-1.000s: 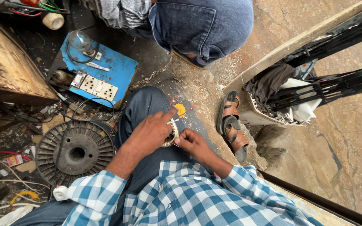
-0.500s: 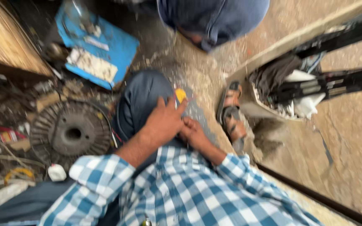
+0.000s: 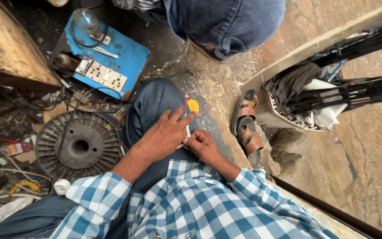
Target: The person sits on the ground and repeatedly wraps a white insulating strip around a small cylindrical motor component held on their lap. They adjust the component and the strip with both hands throughout the clip.
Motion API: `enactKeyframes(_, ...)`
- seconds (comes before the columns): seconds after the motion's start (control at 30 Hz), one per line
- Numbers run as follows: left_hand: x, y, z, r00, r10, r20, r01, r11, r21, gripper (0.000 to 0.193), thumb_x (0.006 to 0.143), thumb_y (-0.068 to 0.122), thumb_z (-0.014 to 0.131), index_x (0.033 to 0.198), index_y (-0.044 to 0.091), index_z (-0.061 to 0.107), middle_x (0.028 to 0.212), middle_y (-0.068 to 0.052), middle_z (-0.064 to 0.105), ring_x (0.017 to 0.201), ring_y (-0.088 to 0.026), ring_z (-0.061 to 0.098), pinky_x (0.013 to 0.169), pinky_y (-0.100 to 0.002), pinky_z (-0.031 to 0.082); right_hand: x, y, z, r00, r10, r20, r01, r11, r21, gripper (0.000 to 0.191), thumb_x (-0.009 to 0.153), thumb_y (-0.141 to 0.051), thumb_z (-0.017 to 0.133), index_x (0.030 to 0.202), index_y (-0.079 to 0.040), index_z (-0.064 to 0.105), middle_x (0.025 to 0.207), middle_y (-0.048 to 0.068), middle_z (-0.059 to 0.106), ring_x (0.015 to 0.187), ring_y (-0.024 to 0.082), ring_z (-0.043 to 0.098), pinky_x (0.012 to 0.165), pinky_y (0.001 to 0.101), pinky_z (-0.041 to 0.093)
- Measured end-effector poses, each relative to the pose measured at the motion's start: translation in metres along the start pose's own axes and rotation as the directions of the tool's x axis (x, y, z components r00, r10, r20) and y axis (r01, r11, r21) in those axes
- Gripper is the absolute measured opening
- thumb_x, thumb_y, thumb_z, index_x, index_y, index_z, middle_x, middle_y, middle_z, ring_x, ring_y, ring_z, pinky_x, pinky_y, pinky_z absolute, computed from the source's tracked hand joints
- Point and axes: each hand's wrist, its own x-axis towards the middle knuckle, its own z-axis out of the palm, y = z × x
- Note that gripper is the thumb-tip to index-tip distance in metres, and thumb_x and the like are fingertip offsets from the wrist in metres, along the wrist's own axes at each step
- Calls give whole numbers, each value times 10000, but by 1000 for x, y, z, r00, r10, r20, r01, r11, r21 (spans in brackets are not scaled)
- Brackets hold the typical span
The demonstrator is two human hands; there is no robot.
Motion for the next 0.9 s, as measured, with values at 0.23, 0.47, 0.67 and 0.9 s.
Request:
enactKeyframes(0.23, -20, 1, 8, 999, -23, -36, 16, 983, -181, 178, 807, 127, 683, 920, 34, 784, 1478, -111, 507, 1280, -333, 498, 971, -456, 495, -5, -2, 10, 989, -148, -4, 148, 987, 58, 301, 883, -96, 722, 1112, -105, 527, 982, -14, 656, 882, 42, 634, 770, 220, 539)
enactKeyframes(0.47, -21, 4, -5, 993, -43, -106, 48, 998, 44, 191, 828, 189, 688, 902, 44, 789, 1468, -117, 510, 1324, -350, 482, 967, -492, 481, 4, -12, 12, 988, 71, 135, -90, 986, 138, 331, 871, -134, 740, 1152, -22, 605, 908, 2, 655, 628, 36, 490, 523, 200, 359)
enactKeyframes(0.67, -28, 15, 3, 980, -88, -180, 102, 992, 68, 208, 840, 231, 691, 916, 76, 806, 1470, -132, 520, 1330, -400, 471, 1010, -591, 438, -6, 4, 18, 995, 49, 87, -69, 965, 252, 335, 893, -118, 747, 1169, -37, 576, 869, -23, 625, 592, 12, 446, 500, 180, 321)
enactKeyframes(0.9, -46, 10, 10, 983, -75, -168, 76, 997, -4, 155, 948, 168, 699, 874, 63, 785, 1586, -98, 495, 1472, -357, 435, 1117, -535, 439, -11, 5, 20, 998, 10, 56, -22, 976, 214, 406, 889, -111, 793, 1214, -21, 567, 970, 6, 668, 717, 38, 551, 604, 186, 408)
